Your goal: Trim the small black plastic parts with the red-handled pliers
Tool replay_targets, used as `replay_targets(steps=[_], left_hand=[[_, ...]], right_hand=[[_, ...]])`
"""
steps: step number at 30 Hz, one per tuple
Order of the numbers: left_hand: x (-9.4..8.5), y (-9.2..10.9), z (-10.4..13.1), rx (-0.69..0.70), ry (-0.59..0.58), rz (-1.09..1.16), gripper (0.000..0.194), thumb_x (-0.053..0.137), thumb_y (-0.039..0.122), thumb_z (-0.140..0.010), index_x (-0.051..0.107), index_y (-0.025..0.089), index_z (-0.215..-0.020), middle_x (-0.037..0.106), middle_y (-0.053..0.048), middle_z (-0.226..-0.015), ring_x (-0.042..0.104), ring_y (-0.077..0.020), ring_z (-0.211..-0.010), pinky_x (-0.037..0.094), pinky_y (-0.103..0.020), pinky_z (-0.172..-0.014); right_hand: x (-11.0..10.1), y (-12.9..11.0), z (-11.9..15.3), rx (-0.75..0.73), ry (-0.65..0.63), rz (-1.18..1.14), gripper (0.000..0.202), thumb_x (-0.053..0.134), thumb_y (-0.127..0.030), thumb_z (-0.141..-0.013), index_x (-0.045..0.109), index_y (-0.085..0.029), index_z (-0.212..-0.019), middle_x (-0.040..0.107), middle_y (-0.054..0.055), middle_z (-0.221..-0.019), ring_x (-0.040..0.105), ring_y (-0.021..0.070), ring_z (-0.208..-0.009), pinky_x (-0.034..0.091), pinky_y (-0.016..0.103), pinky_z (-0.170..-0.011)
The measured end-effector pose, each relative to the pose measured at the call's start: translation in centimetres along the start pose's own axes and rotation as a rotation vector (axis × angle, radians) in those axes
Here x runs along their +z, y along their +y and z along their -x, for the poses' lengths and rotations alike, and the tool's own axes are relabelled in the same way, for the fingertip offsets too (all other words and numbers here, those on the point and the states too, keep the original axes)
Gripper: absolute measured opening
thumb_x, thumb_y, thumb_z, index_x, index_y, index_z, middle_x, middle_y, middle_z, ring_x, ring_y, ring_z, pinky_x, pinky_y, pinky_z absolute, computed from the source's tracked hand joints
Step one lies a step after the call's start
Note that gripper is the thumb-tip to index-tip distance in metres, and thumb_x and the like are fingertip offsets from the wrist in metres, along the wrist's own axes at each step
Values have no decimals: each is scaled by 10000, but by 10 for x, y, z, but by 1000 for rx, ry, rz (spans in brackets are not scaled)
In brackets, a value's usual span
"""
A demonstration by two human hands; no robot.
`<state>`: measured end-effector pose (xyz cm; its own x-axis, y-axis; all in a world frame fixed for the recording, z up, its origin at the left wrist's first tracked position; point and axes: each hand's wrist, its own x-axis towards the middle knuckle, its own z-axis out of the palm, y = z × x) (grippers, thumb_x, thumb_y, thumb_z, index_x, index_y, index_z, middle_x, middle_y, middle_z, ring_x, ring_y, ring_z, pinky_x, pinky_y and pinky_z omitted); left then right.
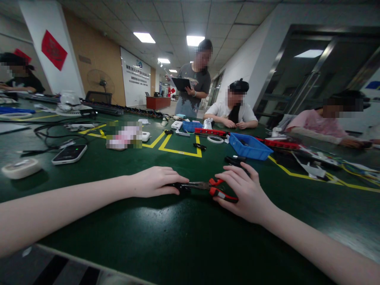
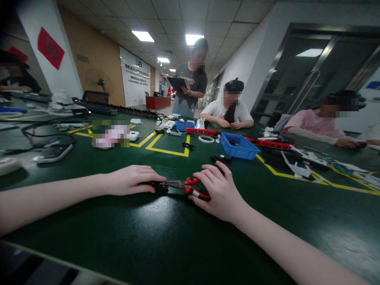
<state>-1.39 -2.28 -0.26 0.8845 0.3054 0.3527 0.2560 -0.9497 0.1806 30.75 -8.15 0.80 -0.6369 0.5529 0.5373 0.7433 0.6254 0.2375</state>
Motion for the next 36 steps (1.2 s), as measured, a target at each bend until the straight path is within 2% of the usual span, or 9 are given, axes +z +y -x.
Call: replay_targets(steps=[8,19,36], left_hand=[[0,0,0,-6,2,14,342,531,335,-1033,572,199,-1344,684,-103,-1131,655,-225,-1017,514,-325,-890],[-1,2,-1,-3,-22,-13,363,526,334,-1037,545,171,-1360,681,-107,-1157,654,-232,-1034,506,-327,-892],[-1,0,0,10,-33,-15,350,520,337,-1041,539,190,-1357,676,-106,-1184,647,-233,-1064,509,-326,-909]], right_hand=[[0,1,0,1,-16,-20,434,651,-459,-850,623,-215,-1208,725,98,-1131,601,330,-1196,272,562,-1125],[1,2,0,9,-13,-47,388,640,-442,-868,618,-209,-1178,722,109,-1120,613,325,-1165,279,574,-1119],[2,-1,1,-51,104,31,382,650,-436,-886,606,-199,-1181,723,89,-1101,603,304,-1172,283,491,-1113]])
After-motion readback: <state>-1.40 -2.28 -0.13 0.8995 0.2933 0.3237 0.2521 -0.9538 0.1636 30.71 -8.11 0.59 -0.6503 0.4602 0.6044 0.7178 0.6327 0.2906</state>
